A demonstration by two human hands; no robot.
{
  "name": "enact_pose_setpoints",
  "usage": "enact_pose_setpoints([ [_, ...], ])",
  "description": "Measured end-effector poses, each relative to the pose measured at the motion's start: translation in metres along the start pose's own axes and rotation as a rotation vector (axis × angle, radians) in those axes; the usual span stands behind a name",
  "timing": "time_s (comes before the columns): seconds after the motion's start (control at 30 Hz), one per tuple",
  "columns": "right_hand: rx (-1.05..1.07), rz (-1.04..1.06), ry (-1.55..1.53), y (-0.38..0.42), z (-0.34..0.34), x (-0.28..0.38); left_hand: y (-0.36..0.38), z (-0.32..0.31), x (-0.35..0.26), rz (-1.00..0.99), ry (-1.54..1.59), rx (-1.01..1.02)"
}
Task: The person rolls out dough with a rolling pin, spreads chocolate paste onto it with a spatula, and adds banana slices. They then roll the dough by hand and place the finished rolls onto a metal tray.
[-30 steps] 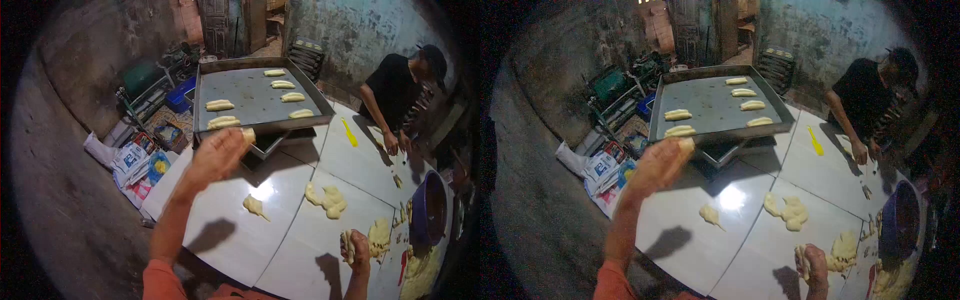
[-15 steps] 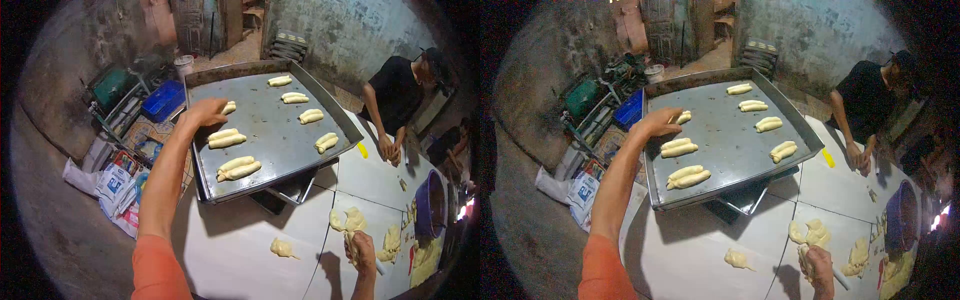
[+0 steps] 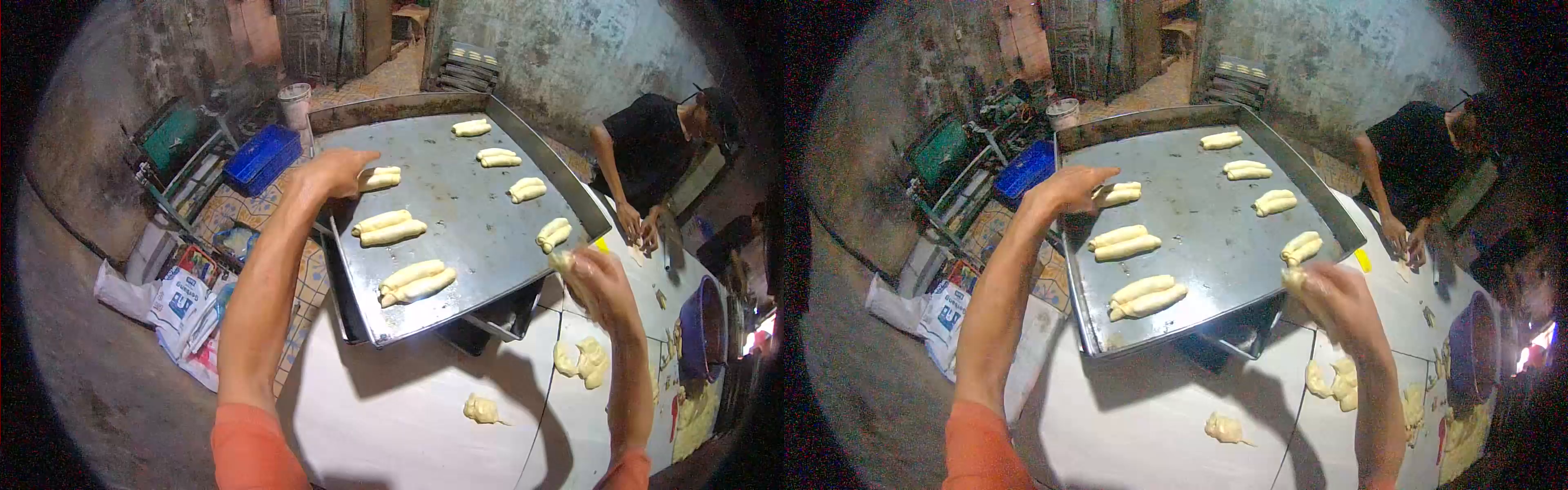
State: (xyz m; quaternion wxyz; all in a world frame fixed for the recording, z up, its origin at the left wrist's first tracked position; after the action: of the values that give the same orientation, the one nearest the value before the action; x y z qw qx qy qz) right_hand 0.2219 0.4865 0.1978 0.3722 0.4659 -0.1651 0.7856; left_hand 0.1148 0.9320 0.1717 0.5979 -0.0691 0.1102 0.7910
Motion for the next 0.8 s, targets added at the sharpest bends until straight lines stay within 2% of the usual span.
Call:
enact_pose_setpoints([
  [0.03,-0.017,0.094,-0.008,-0.025,-0.016,0.018,0.007,-0.001,0.003,0.0,0.001,-0.004],
  [0.1,0.061,0.22,0.116,-0.08,-0.032,0.051,0.021,-0.004,0.01,-0.164,0.098,-0.285],
  [0.13,0.063,0.289,0.137,-0.104,-0.047,0.072,0.036,-0.005,0.01,-0.187,0.033,-0.388],
  [0.2,0.046,0.505,0.25,-0.17,-0.074,0.094,0.065,0.0,0.015,-0.222,0.072,-0.475],
  [0.23,0.018,0.492,0.291,-0.189,-0.09,0.112,0.08,0.003,0.019,-0.26,0.109,-0.558],
  [0.27,0.044,0.548,0.323,-0.211,-0.108,0.128,0.097,0.006,0.023,-0.26,0.109,-0.558],
  [0.3,0.032,0.732,0.372,-0.237,-0.126,0.135,0.115,0.009,0.028,-0.232,0.177,-0.569],
  [0.33,0.055,0.667,0.358,-0.25,-0.144,0.146,0.133,0.011,0.032,-0.205,0.244,-0.583],
  [0.4,0.048,1.011,0.451,-0.302,-0.188,0.143,0.167,0.014,0.036,-0.162,0.258,-0.587],
  [0.43,0.29,0.74,0.482,-0.301,-0.206,0.147,0.182,0.012,0.04,-0.118,0.273,-0.584],
  [0.5,0.256,0.923,0.876,-0.319,-0.241,0.127,0.21,0.001,0.06,-0.082,0.276,-0.546],
  [0.53,0.28,0.825,0.906,-0.326,-0.252,0.118,0.223,-0.004,0.069,-0.049,0.28,-0.513],
  [0.57,0.288,0.821,0.908,-0.333,-0.251,0.112,0.238,-0.009,0.074,-0.046,0.288,-0.51],
  [0.63,0.163,0.992,0.904,-0.355,-0.229,0.101,0.264,-0.019,0.083,0.052,0.307,-0.492],
  [0.67,0.116,0.982,0.898,-0.36,-0.22,0.095,0.273,-0.026,0.091,0.078,0.283,-0.488],
  [0.7,0.229,0.652,0.917,-0.324,-0.209,0.118,0.281,-0.031,0.095,0.079,0.289,-0.497],
  [0.77,0.19,0.674,0.968,-0.336,-0.216,0.105,0.292,-0.038,0.101,0.171,0.45,-0.456],
  [0.8,0.204,0.755,0.962,-0.354,-0.223,0.091,0.295,-0.039,0.1,0.177,0.467,-0.455],
])
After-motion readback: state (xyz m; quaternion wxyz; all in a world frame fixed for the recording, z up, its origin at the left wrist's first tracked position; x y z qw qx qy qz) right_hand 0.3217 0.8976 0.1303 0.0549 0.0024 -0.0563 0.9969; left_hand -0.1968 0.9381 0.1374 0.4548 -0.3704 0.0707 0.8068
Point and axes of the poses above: each hand's wrist, its own y-axis away from the middle knuckle, its own z-axis out of the back of the hand, x = y × z, the point moved 1 cm from there along -y, towards the middle knuckle, and after that the axes turned 9 degrees about y, right-handed, at the moved point
